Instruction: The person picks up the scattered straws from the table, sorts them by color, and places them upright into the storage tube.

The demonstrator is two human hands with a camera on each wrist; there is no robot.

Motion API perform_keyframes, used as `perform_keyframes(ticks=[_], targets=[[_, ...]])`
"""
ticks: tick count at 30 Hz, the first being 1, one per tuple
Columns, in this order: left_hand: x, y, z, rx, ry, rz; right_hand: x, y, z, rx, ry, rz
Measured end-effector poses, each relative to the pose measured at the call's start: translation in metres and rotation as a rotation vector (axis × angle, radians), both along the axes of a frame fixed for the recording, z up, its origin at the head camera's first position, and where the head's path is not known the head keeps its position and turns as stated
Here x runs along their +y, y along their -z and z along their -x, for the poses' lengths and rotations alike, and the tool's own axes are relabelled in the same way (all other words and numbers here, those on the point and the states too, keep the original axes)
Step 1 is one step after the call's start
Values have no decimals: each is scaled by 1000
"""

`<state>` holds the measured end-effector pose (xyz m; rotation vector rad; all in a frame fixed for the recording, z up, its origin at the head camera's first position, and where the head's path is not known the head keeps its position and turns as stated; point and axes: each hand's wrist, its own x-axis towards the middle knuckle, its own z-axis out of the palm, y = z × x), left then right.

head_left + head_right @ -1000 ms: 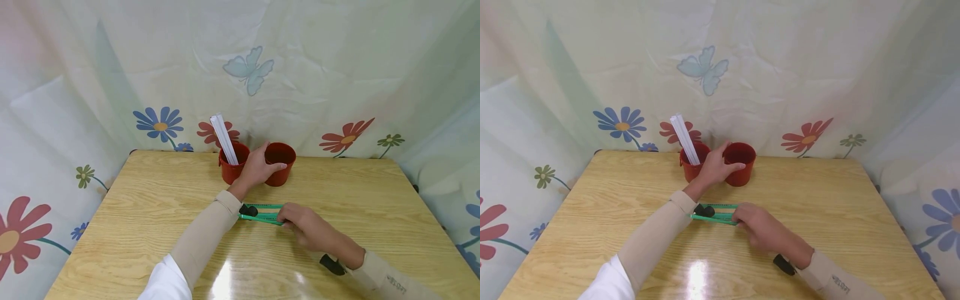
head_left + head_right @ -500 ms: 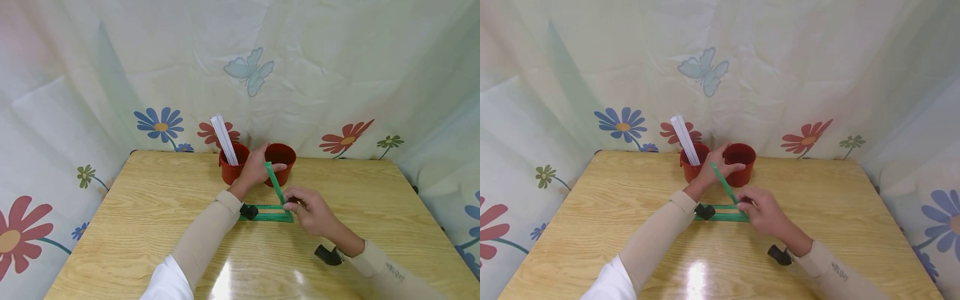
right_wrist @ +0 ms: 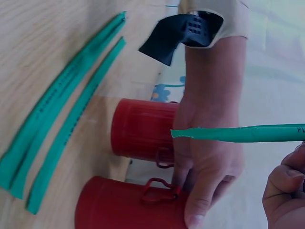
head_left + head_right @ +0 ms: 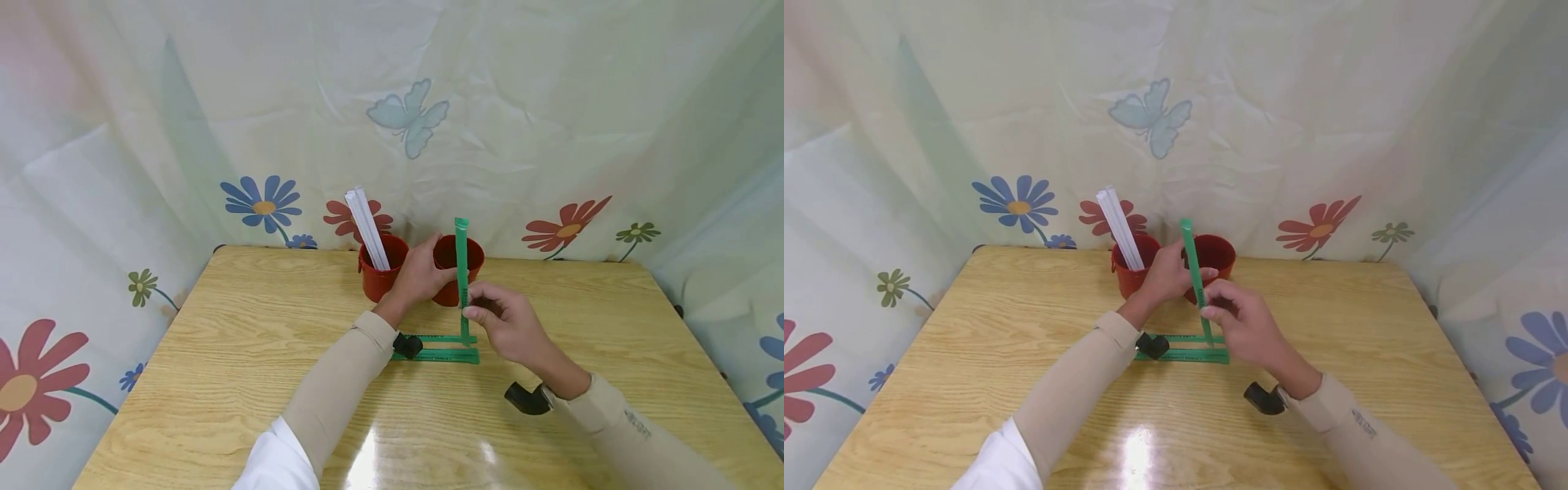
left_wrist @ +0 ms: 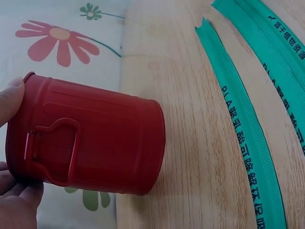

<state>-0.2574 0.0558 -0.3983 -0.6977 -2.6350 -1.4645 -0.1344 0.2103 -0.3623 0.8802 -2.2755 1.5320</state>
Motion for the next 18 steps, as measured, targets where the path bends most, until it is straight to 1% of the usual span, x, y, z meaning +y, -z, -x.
perform_keyframes(ticks=[4,10,18], targets=[[0,-1,-1,-10,-7,-2,-1,-6,6,-14,17,13],[1,-1,-1,-16,-13,10,-2,-13,17,9,37,27],[0,-1,0,-5,-16,25,-2,-24,30,1,84,49]])
